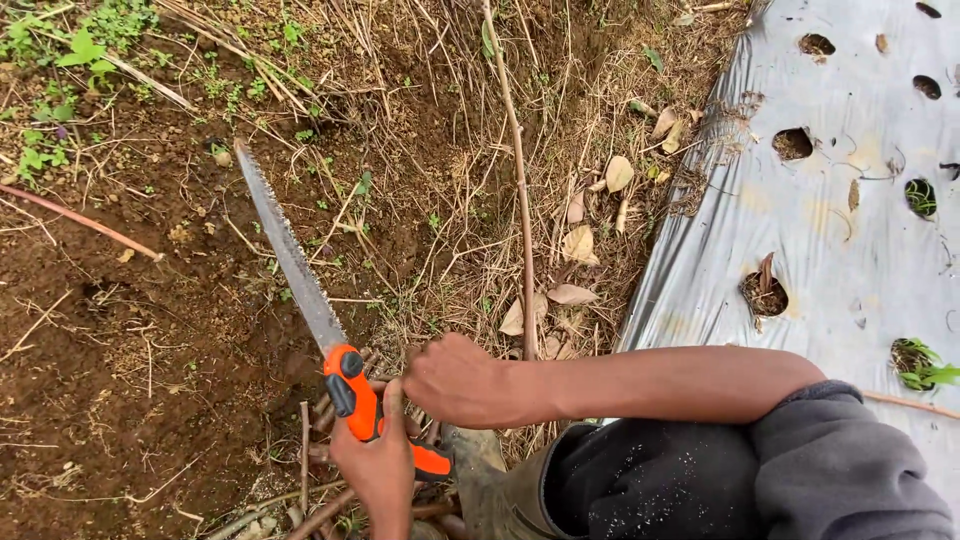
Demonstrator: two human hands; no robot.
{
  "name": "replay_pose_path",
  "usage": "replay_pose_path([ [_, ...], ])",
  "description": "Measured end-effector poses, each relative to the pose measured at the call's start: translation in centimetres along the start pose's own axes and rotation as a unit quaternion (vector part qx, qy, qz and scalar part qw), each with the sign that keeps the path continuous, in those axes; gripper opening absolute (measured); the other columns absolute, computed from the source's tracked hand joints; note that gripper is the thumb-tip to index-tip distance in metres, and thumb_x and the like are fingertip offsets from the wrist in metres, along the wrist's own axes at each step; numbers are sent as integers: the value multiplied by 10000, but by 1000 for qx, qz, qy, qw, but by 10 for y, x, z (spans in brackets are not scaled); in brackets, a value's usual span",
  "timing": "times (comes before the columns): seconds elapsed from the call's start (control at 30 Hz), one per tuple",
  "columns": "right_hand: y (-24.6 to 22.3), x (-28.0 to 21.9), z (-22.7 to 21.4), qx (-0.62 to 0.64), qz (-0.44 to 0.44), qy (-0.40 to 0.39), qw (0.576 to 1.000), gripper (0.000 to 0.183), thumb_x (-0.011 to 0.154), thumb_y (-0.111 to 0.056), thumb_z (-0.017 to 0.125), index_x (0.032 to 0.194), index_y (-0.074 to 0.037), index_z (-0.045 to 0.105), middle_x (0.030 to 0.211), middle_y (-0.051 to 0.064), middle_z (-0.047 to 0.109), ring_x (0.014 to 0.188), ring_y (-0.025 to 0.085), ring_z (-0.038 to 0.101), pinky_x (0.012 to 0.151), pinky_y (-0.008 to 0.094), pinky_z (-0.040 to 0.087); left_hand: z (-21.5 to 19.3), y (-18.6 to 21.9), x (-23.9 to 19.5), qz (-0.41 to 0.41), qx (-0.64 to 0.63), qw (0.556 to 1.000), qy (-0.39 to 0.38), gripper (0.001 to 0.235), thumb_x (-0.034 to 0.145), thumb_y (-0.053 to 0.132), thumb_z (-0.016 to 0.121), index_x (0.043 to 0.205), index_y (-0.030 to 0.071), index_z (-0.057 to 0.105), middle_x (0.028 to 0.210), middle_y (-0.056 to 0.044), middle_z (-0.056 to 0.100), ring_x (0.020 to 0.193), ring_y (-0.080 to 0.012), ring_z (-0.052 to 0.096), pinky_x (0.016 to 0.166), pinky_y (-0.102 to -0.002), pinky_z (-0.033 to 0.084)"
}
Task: Sawing thin branches into smaller segments using a hand saw in a field
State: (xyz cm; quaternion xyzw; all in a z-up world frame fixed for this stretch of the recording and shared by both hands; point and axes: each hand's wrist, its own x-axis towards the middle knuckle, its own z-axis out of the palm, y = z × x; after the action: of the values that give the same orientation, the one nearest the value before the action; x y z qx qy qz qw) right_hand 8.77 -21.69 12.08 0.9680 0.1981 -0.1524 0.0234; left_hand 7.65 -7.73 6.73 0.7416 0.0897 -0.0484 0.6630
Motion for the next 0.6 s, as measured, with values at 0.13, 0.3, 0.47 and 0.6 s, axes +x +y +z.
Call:
replay_pose_path([
  [0.13,5,-1,-6,168,0,-8,986,409,1037,-65,396,718,40,630,811,121,638,483,165,550,360,326,473,6,-17,12,62,82,993,60,218,912,286,800,929,86,716,643,-22,524,610,-168,459,642,-313,435],
  [0.3,14,4,-7,143,-50,-33,988,417,1091,-301,416,934,16,637,854,107,608,633,275,635,616,475,565,6,-19,28,-50,-5,997,59,247,895,255,816,936,88,640,731,-29,539,660,-172,484,665,-336,452],
  [0.47,46,-16,-40,185,-89,-357,911,843,786,-778,412,1243,-86,563,1186,139,661,1105,322,645,970,520,490,-1,-22,34,-51,4,997,55,307,890,326,816,832,111,606,667,-10,444,602,-176,422,604,-356,417],
  [0.6,59,-23,-62,192,-113,-399,890,484,960,-508,653,1139,-60,680,945,143,740,879,341,748,795,450,614,-1,12,22,-75,-97,992,25,274,869,186,849,871,52,611,666,-85,684,588,-126,558,632,-359,538],
])
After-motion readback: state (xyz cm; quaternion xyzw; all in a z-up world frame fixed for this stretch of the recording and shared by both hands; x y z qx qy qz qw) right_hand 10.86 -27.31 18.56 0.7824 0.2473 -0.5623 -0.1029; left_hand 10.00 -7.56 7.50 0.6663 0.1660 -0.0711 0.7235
